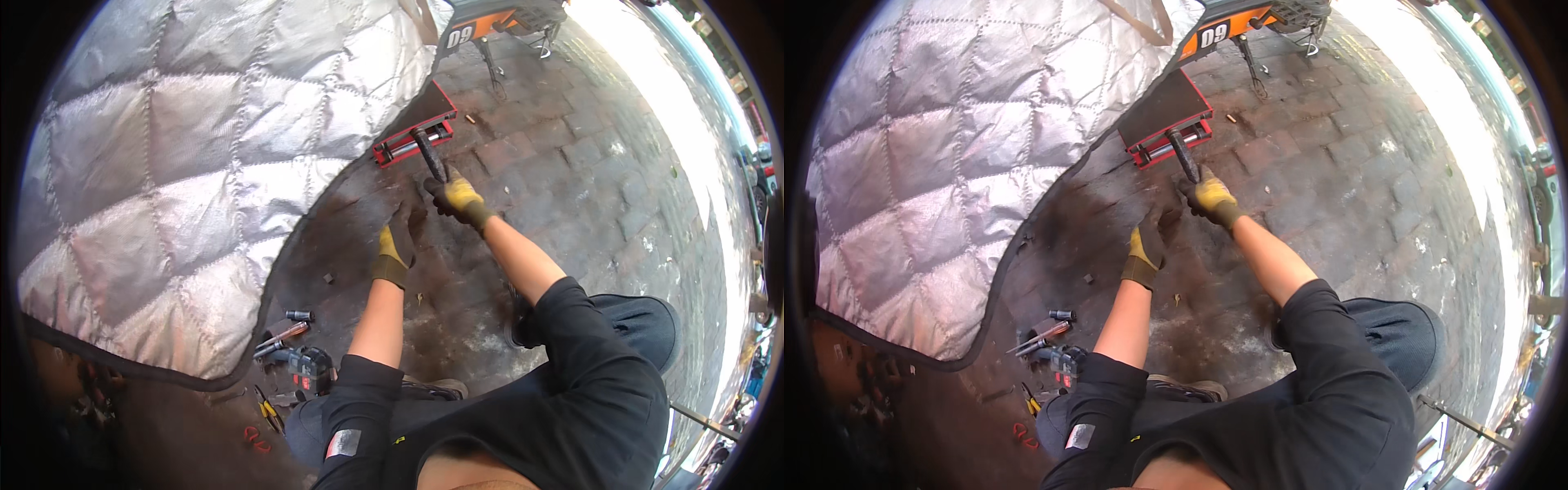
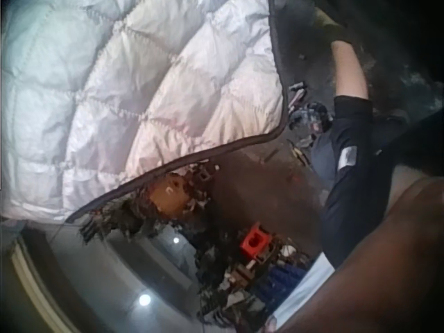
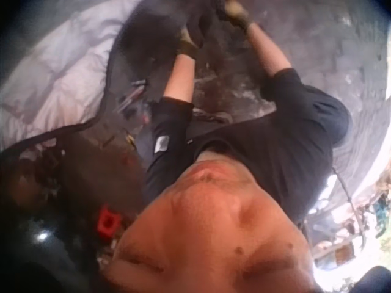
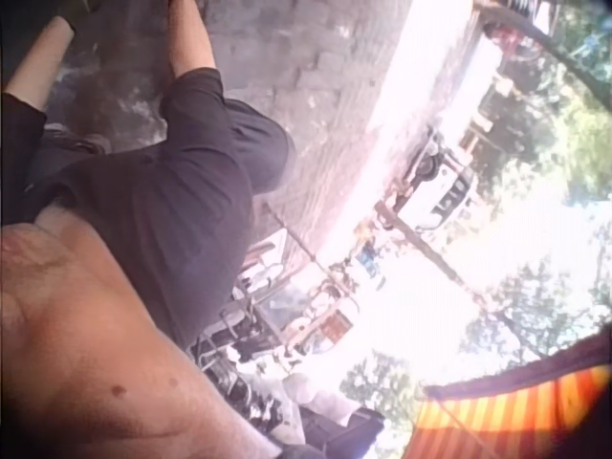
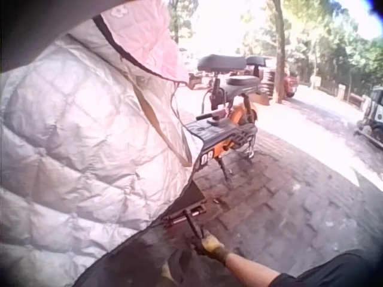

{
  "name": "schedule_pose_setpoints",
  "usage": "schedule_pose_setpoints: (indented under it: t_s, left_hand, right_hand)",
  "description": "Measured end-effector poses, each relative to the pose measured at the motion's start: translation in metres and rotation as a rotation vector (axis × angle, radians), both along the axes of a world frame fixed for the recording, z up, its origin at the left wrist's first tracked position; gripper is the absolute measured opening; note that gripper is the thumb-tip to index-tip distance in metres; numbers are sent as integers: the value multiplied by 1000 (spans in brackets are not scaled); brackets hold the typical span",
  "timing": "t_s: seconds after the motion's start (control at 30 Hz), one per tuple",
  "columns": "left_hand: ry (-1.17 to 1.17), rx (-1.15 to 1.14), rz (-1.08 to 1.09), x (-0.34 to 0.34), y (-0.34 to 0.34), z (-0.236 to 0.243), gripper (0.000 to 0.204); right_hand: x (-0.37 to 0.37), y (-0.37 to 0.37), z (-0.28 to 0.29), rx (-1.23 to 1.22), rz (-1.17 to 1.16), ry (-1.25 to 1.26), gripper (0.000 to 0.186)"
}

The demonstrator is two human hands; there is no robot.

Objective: The person works on the rear of an orange scooter, using a cordless impact wrench and a screwdriver to remove and reattach bolts near the rear wheel and fender. They then stand and organize tools on the floor, placing a hammer, pliers, and a screwdriver into a red toolbox, and put a small white box into a cardboard box.

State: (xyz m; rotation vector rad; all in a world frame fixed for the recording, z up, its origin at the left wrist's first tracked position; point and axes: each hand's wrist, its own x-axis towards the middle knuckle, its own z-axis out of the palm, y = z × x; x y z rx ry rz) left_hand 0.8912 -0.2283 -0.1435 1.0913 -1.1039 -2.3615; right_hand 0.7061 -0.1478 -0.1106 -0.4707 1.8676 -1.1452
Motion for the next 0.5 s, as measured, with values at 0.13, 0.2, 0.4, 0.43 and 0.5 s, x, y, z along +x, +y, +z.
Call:
schedule_pose_setpoints:
  t_s: [0.13,0.2,0.4,0.43,0.5]
  left_hand:
    - [-28,-180,2,-2,9,31,53]
    - [72,82,74,-4,14,41,54]
    - [127,164,95,-1,12,31,53]
    - [132,139,81,-2,11,26,53]
    - [41,151,51,-4,11,16,54]
  right_hand:
    - [-7,9,-10,-418,-66,-877,65]
    - [-9,11,-20,-488,-135,-1007,60]
    - [-12,3,-30,-523,107,-893,67]
    - [-10,0,-27,-332,19,-532,70]
    - [-4,-5,-18,125,5,219,73]
